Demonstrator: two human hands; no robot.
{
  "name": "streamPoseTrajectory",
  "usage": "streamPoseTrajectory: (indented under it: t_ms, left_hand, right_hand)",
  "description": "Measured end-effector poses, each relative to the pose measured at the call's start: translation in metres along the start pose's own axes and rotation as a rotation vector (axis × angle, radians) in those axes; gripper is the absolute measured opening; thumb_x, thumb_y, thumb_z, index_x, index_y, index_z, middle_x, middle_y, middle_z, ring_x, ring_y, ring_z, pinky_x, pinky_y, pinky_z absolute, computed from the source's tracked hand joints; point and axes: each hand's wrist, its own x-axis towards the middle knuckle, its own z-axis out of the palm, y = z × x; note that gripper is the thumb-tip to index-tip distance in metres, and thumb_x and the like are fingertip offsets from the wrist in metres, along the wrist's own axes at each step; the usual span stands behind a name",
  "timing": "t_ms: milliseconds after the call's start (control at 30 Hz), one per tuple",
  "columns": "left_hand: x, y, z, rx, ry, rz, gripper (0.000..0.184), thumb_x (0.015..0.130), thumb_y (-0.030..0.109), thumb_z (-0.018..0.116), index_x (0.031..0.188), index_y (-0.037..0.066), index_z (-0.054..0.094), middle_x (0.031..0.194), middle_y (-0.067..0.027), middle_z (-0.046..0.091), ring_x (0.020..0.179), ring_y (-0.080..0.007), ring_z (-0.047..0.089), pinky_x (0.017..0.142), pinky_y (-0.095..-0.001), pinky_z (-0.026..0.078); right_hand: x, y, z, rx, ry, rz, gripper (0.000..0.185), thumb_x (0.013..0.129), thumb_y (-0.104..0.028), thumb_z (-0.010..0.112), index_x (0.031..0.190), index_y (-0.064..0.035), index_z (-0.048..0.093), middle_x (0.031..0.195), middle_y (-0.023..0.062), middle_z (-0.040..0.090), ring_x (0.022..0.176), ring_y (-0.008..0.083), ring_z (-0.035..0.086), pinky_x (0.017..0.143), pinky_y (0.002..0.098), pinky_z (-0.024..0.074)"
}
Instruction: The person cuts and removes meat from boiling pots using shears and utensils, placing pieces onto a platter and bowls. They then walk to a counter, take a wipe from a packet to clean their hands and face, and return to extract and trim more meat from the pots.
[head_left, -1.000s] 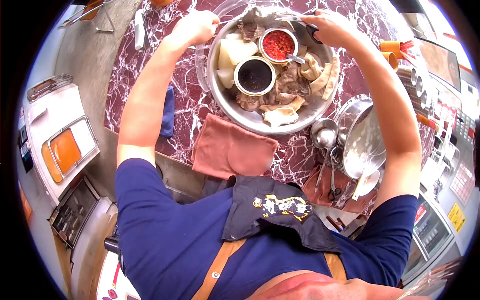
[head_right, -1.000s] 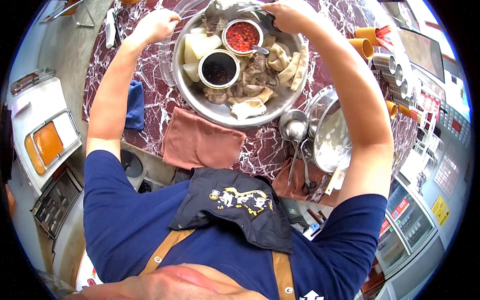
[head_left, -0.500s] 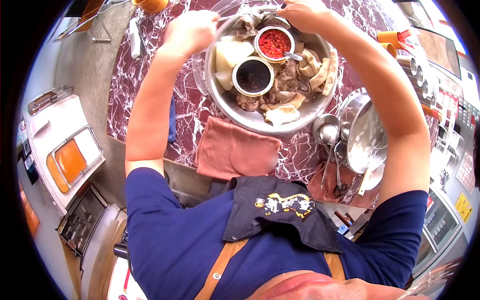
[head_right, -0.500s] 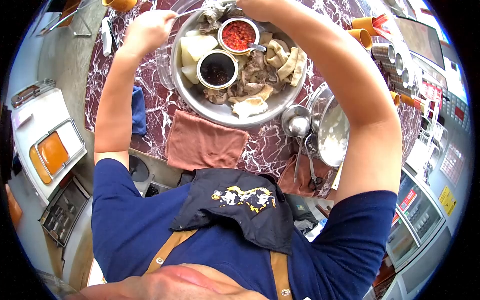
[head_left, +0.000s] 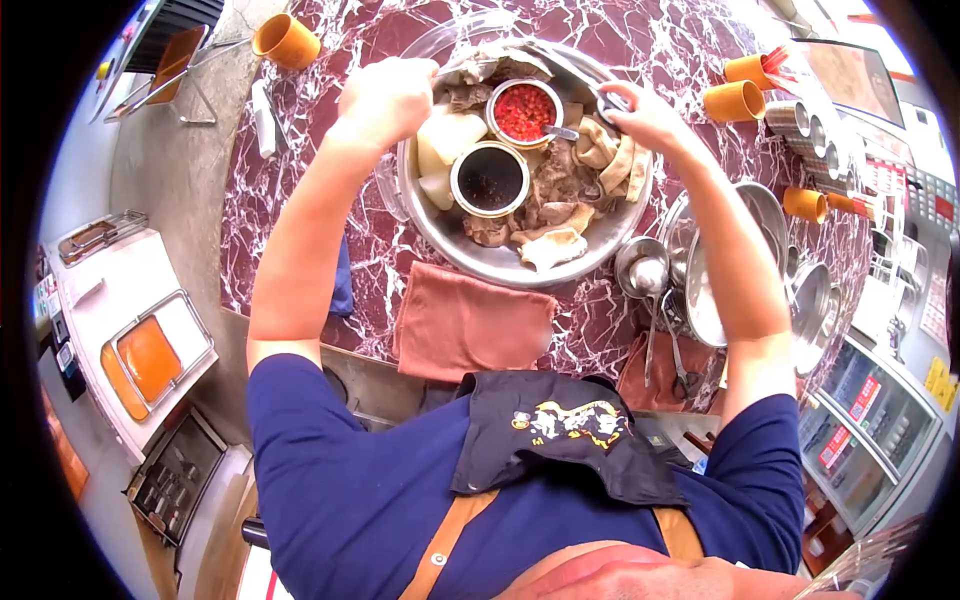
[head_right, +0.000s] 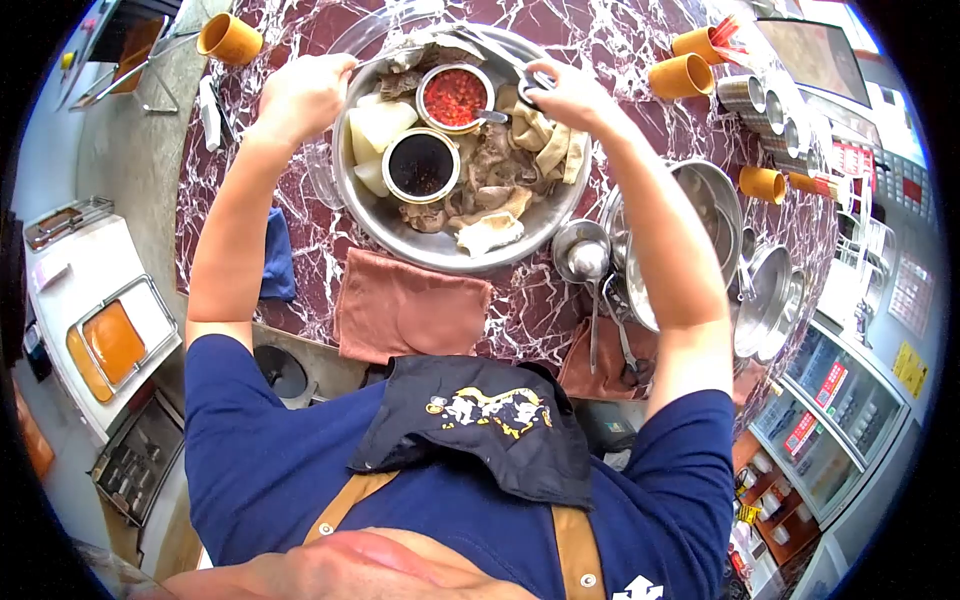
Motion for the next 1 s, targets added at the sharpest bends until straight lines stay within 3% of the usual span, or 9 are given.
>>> streamPoseTrajectory:
  t_ms: [67,133,267,300,333,433,600,800,1000]
  left_hand:
    - [0.007,0.005,0.012,0.004,-0.051,-0.035,0.032,0.093,0.022,0.043,0.117,0.018,0.063,0.102,-0.0105,0.069,0.095,-0.0294,0.065,0.084,-0.0405,0.051]
    - [0.012,0.007,0.015,0.07,-0.14,-0.1,0.035,0.092,0.02,0.041,0.12,0.019,0.062,0.11,-0.0101,0.067,0.101,-0.0276,0.064,0.088,-0.0393,0.05]
    - [0.01,0.001,0.025,0.087,-0.214,-0.108,0.039,0.091,0.017,0.04,0.123,0.016,0.061,0.116,-0.0106,0.065,0.107,-0.0265,0.062,0.093,-0.0381,0.048]
    - [0.009,0.0,0.027,0.089,-0.215,-0.108,0.039,0.091,0.017,0.04,0.123,0.016,0.061,0.116,-0.0106,0.065,0.107,-0.0265,0.062,0.093,-0.0381,0.048]
    - [0.01,0.0,0.028,0.088,-0.222,-0.103,0.039,0.09,0.017,0.041,0.123,0.015,0.061,0.116,-0.011,0.065,0.108,-0.0268,0.062,0.093,-0.0383,0.048]
    - [0.011,-0.006,0.039,0.07,-0.238,-0.102,0.038,0.089,0.016,0.043,0.122,0.015,0.062,0.115,-0.0119,0.065,0.108,-0.0272,0.062,0.094,-0.0387,0.048]
    - [0.011,-0.009,0.052,0.009,-0.265,-0.119,0.036,0.088,0.016,0.046,0.119,0.014,0.064,0.113,-0.0121,0.066,0.107,-0.0274,0.062,0.093,-0.0389,0.048]
    - [0.005,-0.007,0.054,-0.039,-0.214,-0.07,0.036,0.088,0.016,0.045,0.118,0.013,0.064,0.115,-0.0119,0.065,0.108,-0.0283,0.061,0.093,-0.0388,0.047]
    - [0.005,-0.013,0.061,-0.129,-0.163,-0.138,0.035,0.091,0.019,0.046,0.119,0.011,0.064,0.116,-0.0138,0.064,0.108,-0.0298,0.061,0.094,-0.0377,0.047]
  right_hand:
    - [0.015,0.021,0.041,0.105,0.101,-0.102,0.049,0.084,-0.032,0.063,0.129,-0.0134,0.058,0.125,0.0118,0.061,0.105,0.0223,0.062,0.097,0.0332,0.0449]
    - [0.013,0.014,0.052,0.137,0.06,-0.052,0.05,0.083,-0.031,0.063,0.13,-0.0141,0.057,0.126,0.0119,0.06,0.105,0.0221,0.062,0.097,0.0331,0.0453]
    - [0.035,0.025,0.05,0.178,-0.017,-0.045,0.048,0.083,-0.032,0.063,0.128,-0.0134,0.059,0.12,0.0127,0.064,0.105,0.021,0.062,0.095,0.032,0.0462]
    - [0.041,0.023,0.047,0.071,0.095,-0.173,0.046,0.083,-0.03,0.062,0.126,-0.0117,0.061,0.106,0.0117,0.069,0.096,0.0184,0.065,0.091,0.0313,0.047]
    - [0.046,0.023,0.041,0.12,0.066,-0.183,0.044,0.083,-0.028,0.061,0.124,-0.0095,0.062,0.086,0.0092,0.07,0.072,0.0148,0.065,0.072,0.0306,0.0522]
    - [0.05,0.01,0.022,0.138,-0.058,-0.062,0.04,0.084,-0.024,0.056,0.121,-0.0093,0.063,0.065,0.0046,0.06,0.044,0.0106,0.05,0.04,0.0266,0.0423]
    - [0.064,0.003,0.016,0.101,-0.155,-0.03,0.028,0.082,-0.021,0.056,0.106,-0.015,0.069,0.059,-0.0022,0.051,0.045,0.0067,0.044,0.041,0.0238,0.0356]
    - [0.08,0.0,0.018,0.203,-0.241,0.129,0.015,0.089,-0.029,0.06,0.09,-0.0152,0.067,0.06,-0.0057,0.047,0.046,0.0035,0.037,0.039,0.0207,0.0297]
    - [0.072,0.017,0.005,0.363,-0.299,0.075,0.019,0.093,-0.028,0.054,0.102,-0.0168,0.066,0.062,-0.0062,0.049,0.049,0.0018,0.042,0.041,0.0177,0.0321]
